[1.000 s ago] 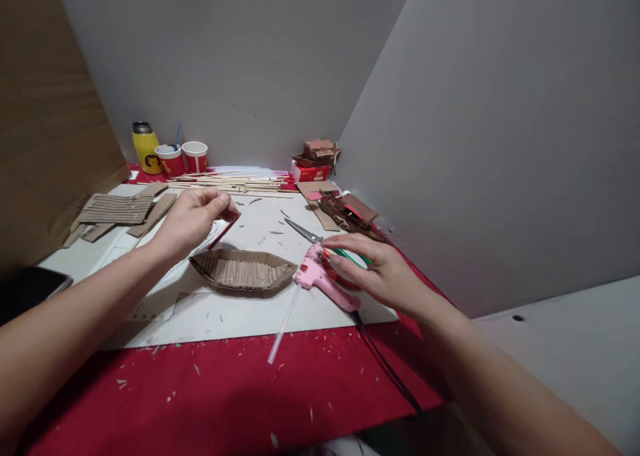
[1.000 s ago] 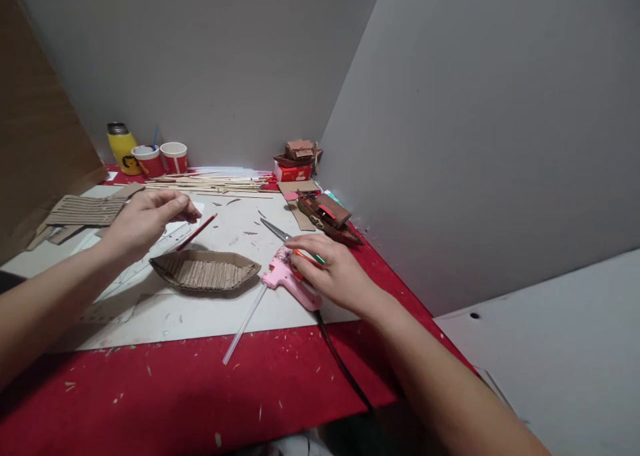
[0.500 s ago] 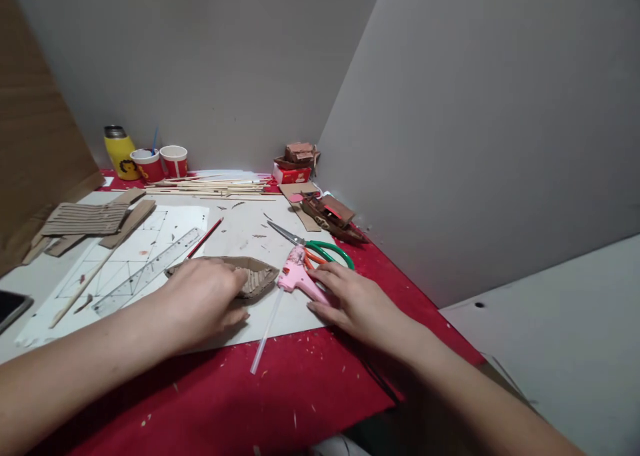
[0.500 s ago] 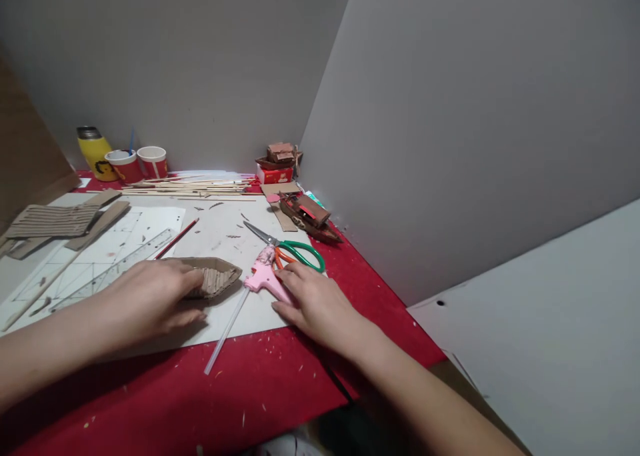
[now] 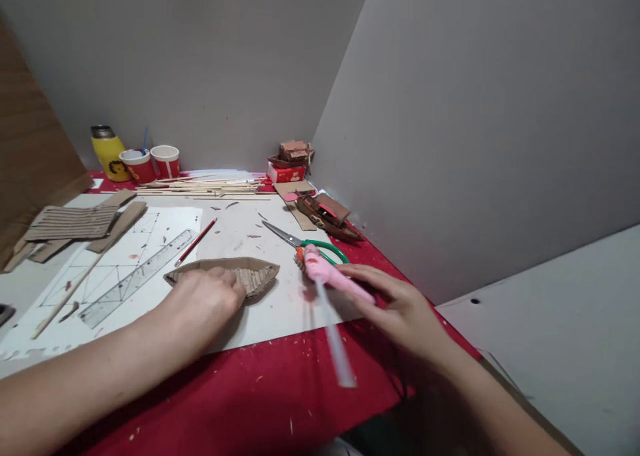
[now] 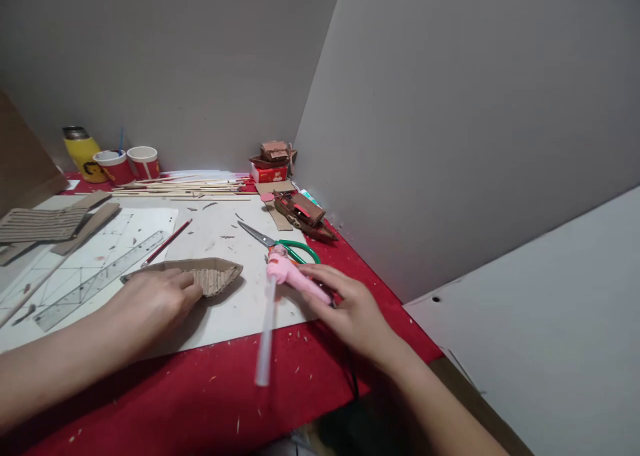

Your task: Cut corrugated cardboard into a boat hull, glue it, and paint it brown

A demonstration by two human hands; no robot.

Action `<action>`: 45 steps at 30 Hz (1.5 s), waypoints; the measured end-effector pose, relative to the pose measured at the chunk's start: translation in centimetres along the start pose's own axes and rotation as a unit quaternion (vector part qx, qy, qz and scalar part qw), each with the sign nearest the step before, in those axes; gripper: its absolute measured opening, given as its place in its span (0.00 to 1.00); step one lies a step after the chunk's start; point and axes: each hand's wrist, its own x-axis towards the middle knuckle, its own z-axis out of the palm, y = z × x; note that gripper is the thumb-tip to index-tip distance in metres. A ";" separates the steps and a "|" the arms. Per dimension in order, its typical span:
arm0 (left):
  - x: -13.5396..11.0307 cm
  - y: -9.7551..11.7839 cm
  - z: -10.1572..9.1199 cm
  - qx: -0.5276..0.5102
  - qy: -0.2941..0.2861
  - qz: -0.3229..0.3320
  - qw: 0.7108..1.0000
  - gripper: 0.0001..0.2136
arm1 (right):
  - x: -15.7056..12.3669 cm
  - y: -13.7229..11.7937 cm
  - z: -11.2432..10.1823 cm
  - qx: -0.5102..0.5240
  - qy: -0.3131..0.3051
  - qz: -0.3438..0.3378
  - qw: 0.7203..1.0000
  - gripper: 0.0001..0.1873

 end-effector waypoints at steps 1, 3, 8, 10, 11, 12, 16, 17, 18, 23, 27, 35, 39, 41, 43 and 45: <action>0.0 0.3 0.2 -0.003 0.016 0.009 1.000 0.11 | -0.2 -0.1 -0.5 0.041 0.041 0.058 0.997 0.16; -0.1 0.8 0.8 -0.012 0.046 0.035 0.998 0.10 | -0.6 0.1 -1.4 0.132 0.127 0.150 0.972 0.16; 0.0 1.8 1.6 -0.019 0.053 0.066 0.996 0.13 | -1.1 2.2 -2.3 0.183 0.118 0.216 0.952 0.20; 0.1 1.9 1.6 -0.024 0.043 0.067 0.997 0.13 | -1.1 3.5 -2.5 0.082 0.075 0.200 0.973 0.20; 0.1 1.9 1.6 -0.024 0.037 0.066 0.997 0.13 | -1.2 4.2 -2.7 0.028 0.061 0.175 0.982 0.21; 0.2 1.9 1.6 -0.023 0.033 0.065 0.997 0.14 | -1.2 5.0 -2.9 -0.017 0.050 0.145 0.988 0.22; 0.3 1.7 1.9 -0.023 0.027 0.056 0.998 0.17 | -1.2 7.5 -3.9 -0.121 0.015 0.049 0.991 0.22; 0.3 1.6 2.0 -0.025 0.027 0.055 0.998 0.17 | -1.3 8.0 -4.1 -0.138 0.000 0.040 0.990 0.22; 0.3 1.6 2.1 -0.028 0.026 0.054 0.998 0.18 | -1.3 8.4 -4.4 -0.154 -0.013 0.032 0.988 0.21; 0.2 1.3 2.1 -0.019 0.022 0.038 0.999 0.20 | -1.2 9.8 -5.1 -0.199 -0.065 0.012 0.978 0.21; 0.2 1.3 1.7 -0.022 0.007 0.025 0.999 0.19 | -1.0 9.8 -5.8 -0.228 -0.117 0.006 0.967 0.24; 0.1 1.5 1.6 -0.008 0.015 0.030 0.999 0.17 | 1.5 0.8 -3.3 -0.178 -0.107 -0.110 0.972 0.17; 0.2 1.4 1.5 0.009 0.040 0.032 0.999 0.16 | 4.3 -3.1 1.1 -0.229 -0.204 -0.123 0.944 0.12; 0.1 1.1 1.5 -0.011 0.059 0.034 0.998 0.16 | 5.5 -3.6 3.1 -0.300 -0.228 -0.095 0.921 0.08; 0.0 0.8 1.6 -0.042 0.074 0.027 0.996 0.15 | 6.3 -3.5 4.7 -0.328 -0.224 -0.085 0.914 0.08; -0.1 0.4 1.5 -0.073 0.085 0.011 0.994 0.12 | 6.7 -3.1 5.6 -0.341 -0.217 -0.083 0.911 0.10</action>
